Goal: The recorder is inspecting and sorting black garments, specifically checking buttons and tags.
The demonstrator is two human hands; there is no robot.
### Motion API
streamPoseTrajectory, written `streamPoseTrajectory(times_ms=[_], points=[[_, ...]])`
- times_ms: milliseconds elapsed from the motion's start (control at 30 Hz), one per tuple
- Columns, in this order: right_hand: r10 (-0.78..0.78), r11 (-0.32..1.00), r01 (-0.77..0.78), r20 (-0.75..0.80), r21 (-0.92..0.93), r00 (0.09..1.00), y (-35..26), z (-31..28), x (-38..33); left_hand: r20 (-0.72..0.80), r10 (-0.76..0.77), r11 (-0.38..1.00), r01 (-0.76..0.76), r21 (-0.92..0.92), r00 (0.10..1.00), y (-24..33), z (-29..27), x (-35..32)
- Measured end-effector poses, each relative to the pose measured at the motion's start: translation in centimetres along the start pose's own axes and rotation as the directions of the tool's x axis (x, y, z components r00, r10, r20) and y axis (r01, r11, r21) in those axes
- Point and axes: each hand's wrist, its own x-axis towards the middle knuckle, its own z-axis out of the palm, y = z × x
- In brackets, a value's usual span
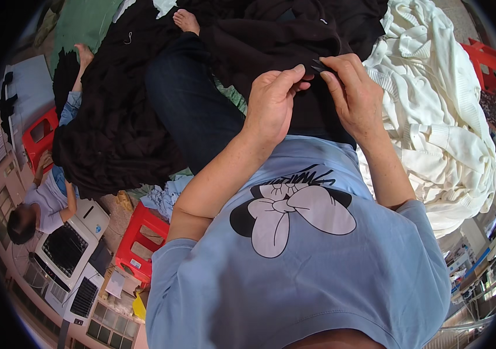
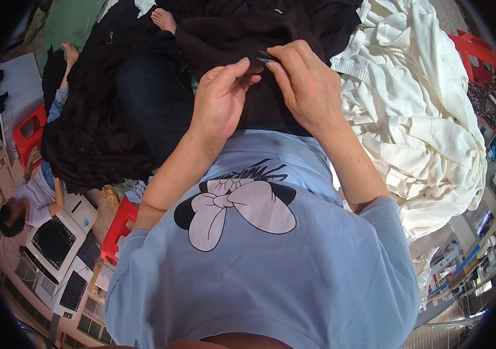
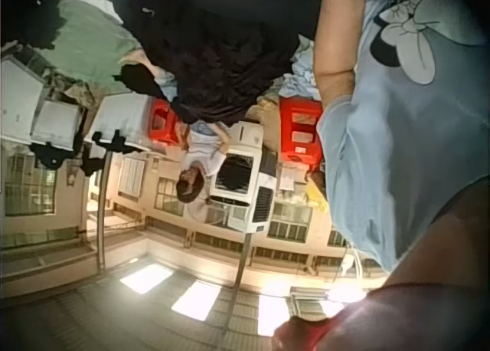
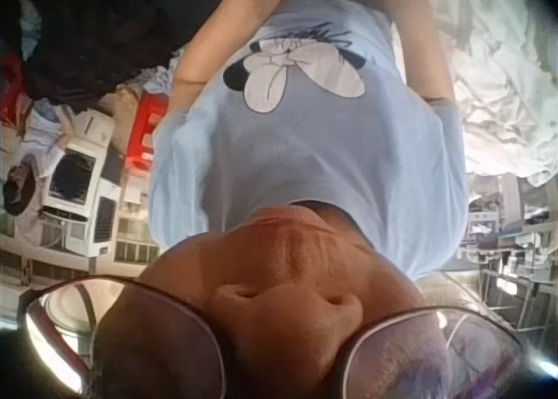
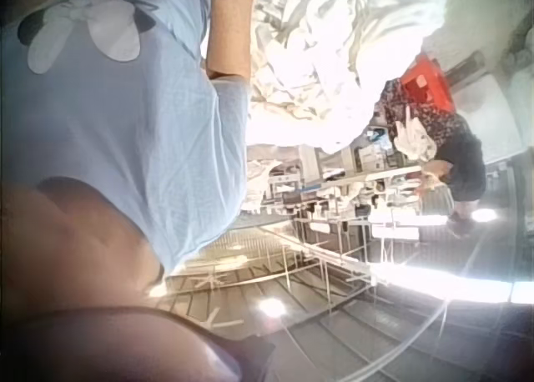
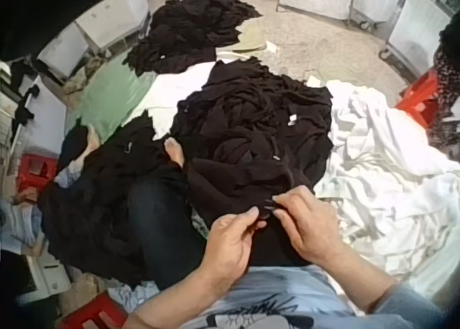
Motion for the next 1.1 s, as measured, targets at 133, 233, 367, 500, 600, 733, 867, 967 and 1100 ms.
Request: streamPoseTrajectory(times_ms=[133, 233, 367, 500, 600, 733, 867, 967, 1100], points=[[-0.007, 1.000, 0.007, -0.007, -0.021, 1.000, 0.1, 0.1, 0.0, -0.013, -0.005, 1.000, 0.005, 0.001, 1.000, -0.1, -0.1, 0.0], [0.041, 0.995, -0.038, -0.037, 0.090, 0.998, -0.4, 0.3, 0.2, 0.024, -0.017, 1.000, 0.017, -0.001, 1.000, -0.2, -0.2, 0.1], [0.005, 0.994, -0.004, -0.017, 0.106, 1.000, 0.5, 1.0, 0.4, -0.007, -0.034, 0.999, 0.034, -0.007, 0.999, -0.3, -0.1, 0.1], [-0.155, 0.988, 0.155, -0.036, 0.007, 0.987, 0.5, 0.8, 0.4, -0.026, -0.036, 0.999, 0.037, 0.007, 0.999, -0.4, -0.3, 0.2], [0.103, 0.975, -0.082, -0.094, 0.208, 0.990, 1.7, 1.3, 0.3, -0.028, -0.048, 0.999, 0.048, 0.018, 0.998, -0.7, -0.5, 0.2], [0.101, 0.966, -0.072, -0.105, 0.249, 0.989, 1.9, 0.7, 0.5, -0.038, -0.034, 0.999, 0.035, 0.031, 0.999, -0.4, -0.2, 0.1], [-0.056, 0.977, 0.050, 0.023, 0.209, 0.998, 1.4, -0.3, 1.0, -0.034, -0.037, 0.996, 0.040, 0.079, 0.999, -0.2, 0.3, -0.1], [-0.168, 0.983, 0.161, 0.082, 0.086, 0.982, 1.1, -0.8, 1.5, -0.047, -0.040, 0.994, 0.045, 0.104, 0.998, -0.2, 0.2, -0.1], [-0.324, 0.939, 0.334, 0.111, -0.087, 0.940, 1.4, -0.7, 1.7, -0.060, -0.044, 0.989, 0.052, 0.138, 0.997, -0.4, -0.2, 0.1]])
